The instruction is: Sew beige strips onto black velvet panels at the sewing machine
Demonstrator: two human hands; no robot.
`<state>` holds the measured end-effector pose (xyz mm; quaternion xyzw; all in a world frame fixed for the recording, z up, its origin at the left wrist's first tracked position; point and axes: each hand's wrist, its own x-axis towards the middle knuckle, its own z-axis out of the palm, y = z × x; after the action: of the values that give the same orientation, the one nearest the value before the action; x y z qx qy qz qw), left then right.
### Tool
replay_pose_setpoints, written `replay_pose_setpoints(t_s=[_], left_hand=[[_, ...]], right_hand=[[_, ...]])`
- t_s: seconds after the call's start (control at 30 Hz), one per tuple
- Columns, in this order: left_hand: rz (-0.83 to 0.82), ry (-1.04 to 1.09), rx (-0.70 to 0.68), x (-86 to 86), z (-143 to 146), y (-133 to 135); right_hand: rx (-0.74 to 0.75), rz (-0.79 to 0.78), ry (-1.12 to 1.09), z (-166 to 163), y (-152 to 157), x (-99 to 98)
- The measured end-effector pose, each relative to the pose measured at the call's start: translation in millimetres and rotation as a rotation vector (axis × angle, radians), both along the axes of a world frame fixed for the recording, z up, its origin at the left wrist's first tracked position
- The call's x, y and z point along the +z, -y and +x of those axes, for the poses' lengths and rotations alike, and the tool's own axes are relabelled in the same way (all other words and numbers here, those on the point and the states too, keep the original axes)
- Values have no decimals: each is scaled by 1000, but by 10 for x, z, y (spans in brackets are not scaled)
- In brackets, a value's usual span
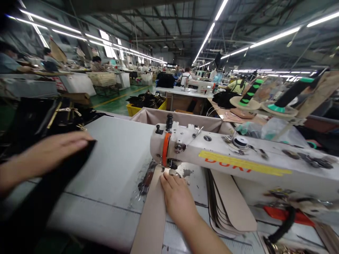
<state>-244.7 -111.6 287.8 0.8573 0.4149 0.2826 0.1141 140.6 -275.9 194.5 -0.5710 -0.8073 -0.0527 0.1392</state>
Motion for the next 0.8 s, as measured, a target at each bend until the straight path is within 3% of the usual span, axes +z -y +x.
replay_pose_setpoints(t_s=[0.07,0.1,0.17,0.23,0.43,0.63,0.8], left_hand=[[-213,-54,-309,-240,736,163],[-273,-45,-387,-364,1065,231],[-284,-37,-394,-584,1567,331],[-244,-39,-366,-735,1826,393],[-278,3,-327,-831,1842,451],[-404,62,-257,-796,2031,391],[-407,-20,-319,-723,2182,316]], right_hand=[[-19,7,-4,-24,21,0],[-26,5,-4,-34,29,2],[-35,-6,-7,-44,36,7],[-40,-21,-10,-45,34,5],[-57,-54,-20,-49,25,-10],[-70,-31,1,-38,17,-9],[-61,12,33,-33,18,-25]])
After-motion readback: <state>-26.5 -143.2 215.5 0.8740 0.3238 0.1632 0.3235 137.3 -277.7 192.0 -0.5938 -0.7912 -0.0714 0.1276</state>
